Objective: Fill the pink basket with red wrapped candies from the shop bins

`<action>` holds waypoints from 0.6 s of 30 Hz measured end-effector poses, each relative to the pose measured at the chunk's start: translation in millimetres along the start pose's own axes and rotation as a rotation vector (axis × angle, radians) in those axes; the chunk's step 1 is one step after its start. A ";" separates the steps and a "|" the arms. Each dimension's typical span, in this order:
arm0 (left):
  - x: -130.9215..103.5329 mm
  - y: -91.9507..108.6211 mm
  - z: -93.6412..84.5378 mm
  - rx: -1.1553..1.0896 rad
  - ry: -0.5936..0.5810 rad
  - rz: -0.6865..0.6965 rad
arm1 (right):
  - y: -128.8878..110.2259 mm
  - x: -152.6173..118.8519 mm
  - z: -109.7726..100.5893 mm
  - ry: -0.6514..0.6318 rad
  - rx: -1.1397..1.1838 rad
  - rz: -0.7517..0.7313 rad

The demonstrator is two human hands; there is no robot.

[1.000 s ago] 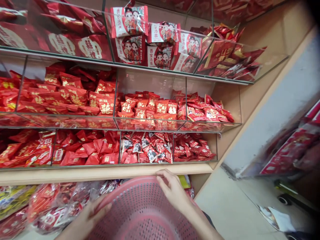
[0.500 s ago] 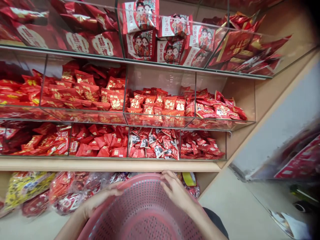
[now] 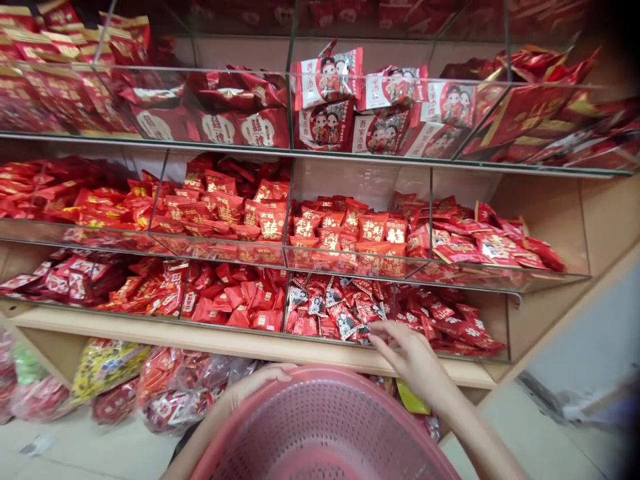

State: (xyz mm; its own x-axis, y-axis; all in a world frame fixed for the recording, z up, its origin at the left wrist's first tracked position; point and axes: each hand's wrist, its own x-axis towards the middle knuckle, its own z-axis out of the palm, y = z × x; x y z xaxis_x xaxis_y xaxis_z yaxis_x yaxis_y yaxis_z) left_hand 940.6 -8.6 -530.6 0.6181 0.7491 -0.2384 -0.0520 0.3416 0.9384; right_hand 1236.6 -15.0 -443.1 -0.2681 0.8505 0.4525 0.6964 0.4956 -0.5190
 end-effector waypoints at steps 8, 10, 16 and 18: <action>-7.9 4.3 -1.6 0.047 0.071 0.014 | 12.4 29.8 -8.1 0.163 -0.118 -0.021; -8.1 4.5 -3.2 0.058 0.091 0.035 | 12.0 30.3 -6.5 0.080 -0.157 -0.060; -5.2 2.5 -6.1 0.084 0.104 0.029 | 9.8 40.4 -4.9 -0.033 -0.375 -0.088; -5.0 3.4 -4.3 0.105 0.133 0.013 | 11.1 44.1 -5.4 -0.054 -0.408 -0.090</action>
State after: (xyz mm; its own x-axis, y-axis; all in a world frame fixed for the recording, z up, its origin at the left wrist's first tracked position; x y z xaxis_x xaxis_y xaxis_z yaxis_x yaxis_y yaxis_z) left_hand 934.0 -8.9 -527.3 0.5084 0.8239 -0.2505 0.0271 0.2754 0.9609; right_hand 1236.1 27.0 -424.9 -0.3667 0.8202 0.4391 0.8723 0.4671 -0.1442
